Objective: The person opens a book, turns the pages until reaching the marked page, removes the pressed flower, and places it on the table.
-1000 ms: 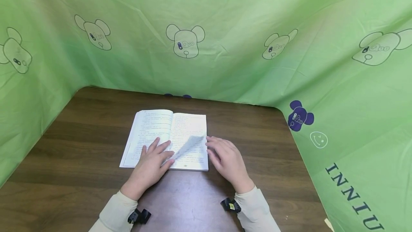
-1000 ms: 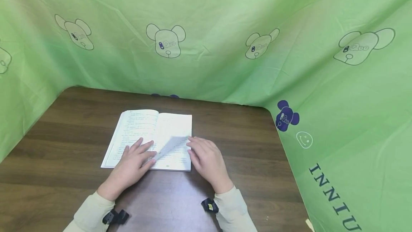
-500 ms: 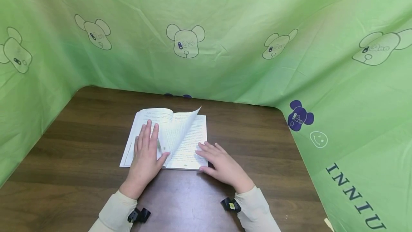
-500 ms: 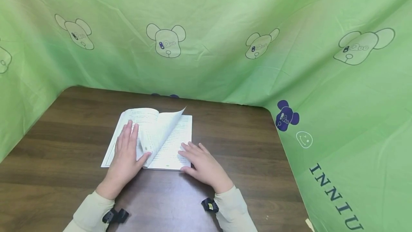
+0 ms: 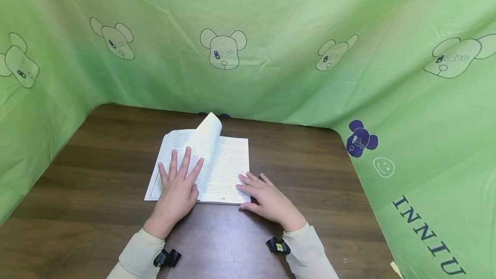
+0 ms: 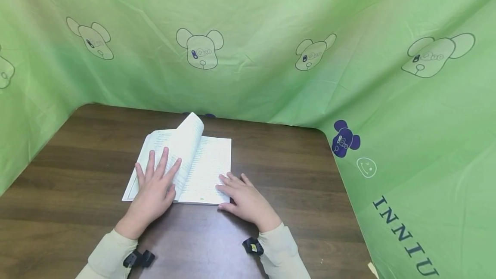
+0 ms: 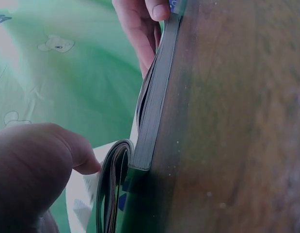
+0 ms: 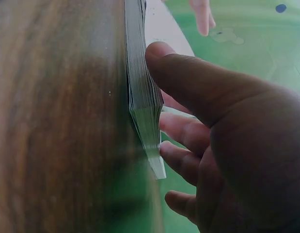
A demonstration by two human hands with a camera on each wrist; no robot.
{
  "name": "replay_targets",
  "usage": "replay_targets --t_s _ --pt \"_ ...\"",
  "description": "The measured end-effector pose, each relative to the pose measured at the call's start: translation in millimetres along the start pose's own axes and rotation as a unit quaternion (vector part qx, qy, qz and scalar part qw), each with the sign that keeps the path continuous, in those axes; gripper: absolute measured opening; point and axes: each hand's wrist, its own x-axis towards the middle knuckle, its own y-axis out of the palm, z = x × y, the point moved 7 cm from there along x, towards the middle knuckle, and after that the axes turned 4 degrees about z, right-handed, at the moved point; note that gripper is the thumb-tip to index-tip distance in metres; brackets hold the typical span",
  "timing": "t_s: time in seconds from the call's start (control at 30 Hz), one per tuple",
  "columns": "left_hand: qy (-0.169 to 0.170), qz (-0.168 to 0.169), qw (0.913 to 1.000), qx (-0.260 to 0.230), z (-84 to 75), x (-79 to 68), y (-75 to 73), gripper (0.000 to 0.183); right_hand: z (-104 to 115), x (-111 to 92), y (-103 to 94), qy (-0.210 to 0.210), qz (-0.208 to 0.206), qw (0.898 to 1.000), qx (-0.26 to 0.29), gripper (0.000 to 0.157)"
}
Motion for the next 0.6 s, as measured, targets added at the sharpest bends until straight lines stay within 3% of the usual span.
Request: replay_targets --t_s 0.27,0.47,0.6 --pt "0.002 0.075 0.9968 -0.026 -2.8 -0.8 11.3 0.066 -0.4 0.0 -0.2 0.002 -0.002 1.0 -0.005 0.056" --pt "-0.028 0.101 0.994 -0.03 -0.7 -2.3 13.5 0.052 -0.6 -0.1 -0.7 0.008 0.001 1.0 -0.004 0.053" --pt "-0.05 0.101 0.9932 -0.029 1.9 -3.4 13.6 0.046 -0.9 -0.4 -0.5 0.01 0.003 1.0 0.002 0.053"
